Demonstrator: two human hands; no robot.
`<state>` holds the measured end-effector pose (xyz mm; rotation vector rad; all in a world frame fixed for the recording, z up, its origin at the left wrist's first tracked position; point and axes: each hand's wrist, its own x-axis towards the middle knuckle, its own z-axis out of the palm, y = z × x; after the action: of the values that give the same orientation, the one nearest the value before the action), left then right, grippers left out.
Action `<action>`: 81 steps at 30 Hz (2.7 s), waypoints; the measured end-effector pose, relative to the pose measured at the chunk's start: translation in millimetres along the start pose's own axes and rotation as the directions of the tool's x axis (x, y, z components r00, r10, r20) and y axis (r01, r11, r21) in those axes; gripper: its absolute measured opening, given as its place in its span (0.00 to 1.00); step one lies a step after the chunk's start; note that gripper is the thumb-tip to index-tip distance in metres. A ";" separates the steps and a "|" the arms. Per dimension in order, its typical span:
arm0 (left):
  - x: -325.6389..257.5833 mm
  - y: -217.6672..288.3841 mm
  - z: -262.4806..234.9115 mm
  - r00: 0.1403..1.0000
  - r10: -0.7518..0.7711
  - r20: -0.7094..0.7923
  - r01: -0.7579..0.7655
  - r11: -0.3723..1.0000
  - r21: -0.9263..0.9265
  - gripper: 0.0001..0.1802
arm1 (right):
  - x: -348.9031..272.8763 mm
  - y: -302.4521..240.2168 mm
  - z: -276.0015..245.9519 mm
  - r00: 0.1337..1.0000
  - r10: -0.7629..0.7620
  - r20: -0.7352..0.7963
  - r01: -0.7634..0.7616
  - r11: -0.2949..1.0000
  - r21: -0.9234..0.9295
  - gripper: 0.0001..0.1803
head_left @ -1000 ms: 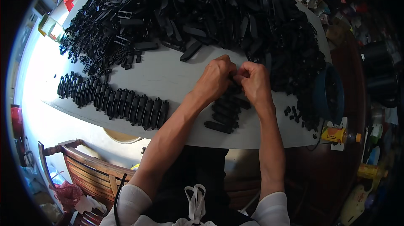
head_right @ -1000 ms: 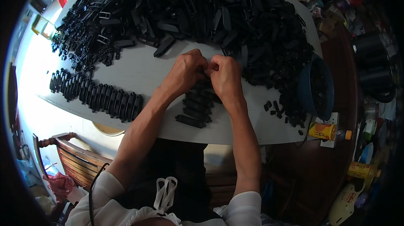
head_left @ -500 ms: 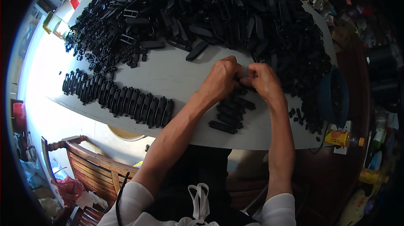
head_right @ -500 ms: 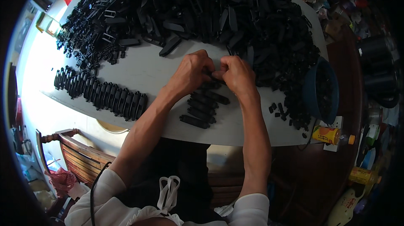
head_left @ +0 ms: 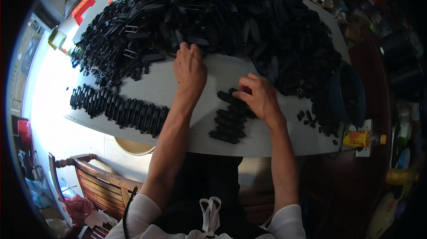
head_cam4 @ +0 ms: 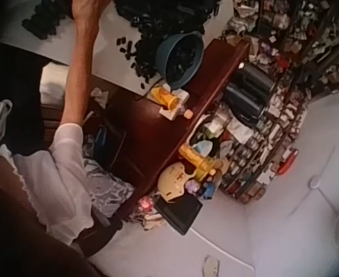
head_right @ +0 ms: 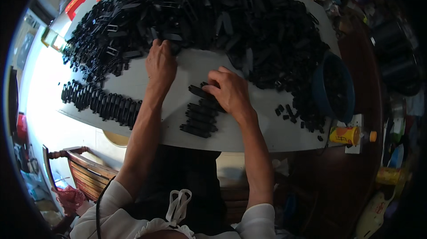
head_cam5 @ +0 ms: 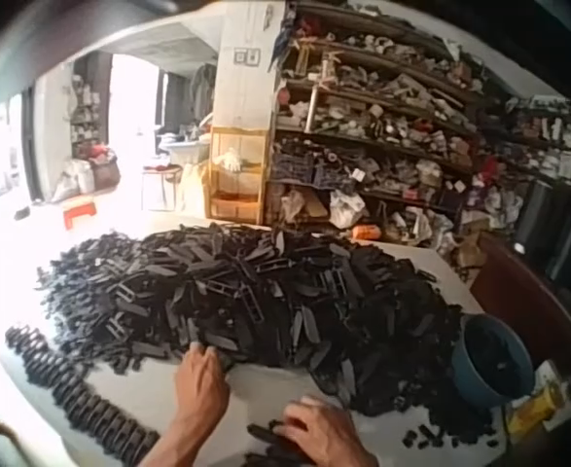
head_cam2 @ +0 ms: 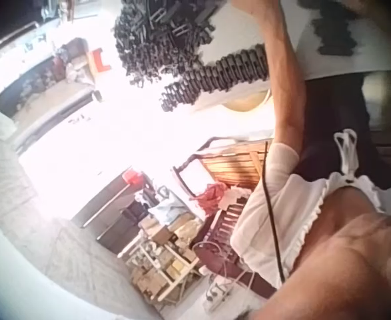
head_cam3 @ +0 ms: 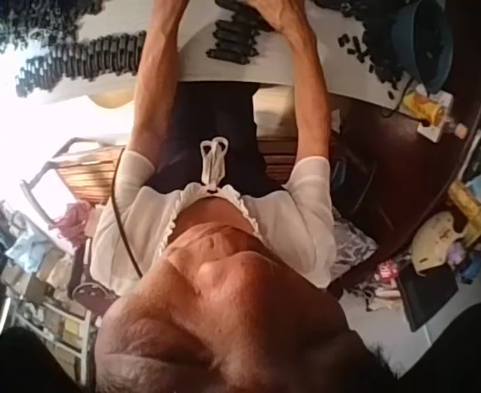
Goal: Assembling small black plastic parts and organizing them into rows on a white table.
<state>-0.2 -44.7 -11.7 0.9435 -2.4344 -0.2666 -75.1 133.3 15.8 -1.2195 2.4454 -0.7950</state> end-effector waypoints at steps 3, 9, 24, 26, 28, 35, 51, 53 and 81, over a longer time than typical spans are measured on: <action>-1.5 -2.2 2.5 0.999 0.022 0.032 -0.022 1.000 0.008 0.13 | -14.0 5.8 -3.1 0.995 -0.042 -0.086 0.058 0.980 0.191 0.09; -4.7 8.1 2.1 0.983 0.141 0.115 -0.130 0.987 -0.099 0.12 | -88.0 61.2 -32.8 0.838 0.266 -0.476 -0.239 0.964 0.118 0.05; -16.5 31.3 -13.0 0.925 0.295 0.238 -0.107 0.806 -0.583 0.17 | -105.3 84.6 -27.1 0.875 0.171 -0.453 -0.375 0.831 -0.411 0.03; -19.4 23.0 -1.3 0.918 0.319 0.234 -0.131 0.805 -0.579 0.16 | -96.8 83.7 -25.3 0.872 0.158 -0.462 -0.316 0.905 -0.286 0.02; -20.1 20.8 3.0 0.910 0.344 0.232 -0.156 0.801 -0.577 0.16 | -82.9 67.0 -27.4 0.868 0.151 -0.473 -0.250 0.956 -0.154 0.02; -23.2 28.2 9.3 0.898 0.358 0.255 -0.127 0.768 -0.628 0.14 | -8.5 15.4 -17.8 0.965 0.254 -0.063 -0.182 0.824 0.537 0.01; -23.6 24.1 14.9 0.916 0.340 0.212 -0.107 0.717 -0.689 0.10 | 34.1 -8.2 0.0 0.977 0.212 0.037 -0.211 0.908 0.362 0.05; -23.4 25.1 12.8 0.916 0.347 0.200 -0.115 0.705 -0.699 0.10 | 36.2 -7.9 0.5 0.972 0.232 0.030 -0.229 0.921 0.315 0.05; -19.3 27.7 7.5 0.887 0.321 0.333 -0.009 0.732 -0.681 0.14 | -116.6 131.6 -76.2 0.680 0.346 -0.646 -0.450 0.893 0.005 0.05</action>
<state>-7.8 -11.2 -15.8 0.3423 -2.4602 -1.3095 -126.5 317.4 0.7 -0.4119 3.2064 -1.0135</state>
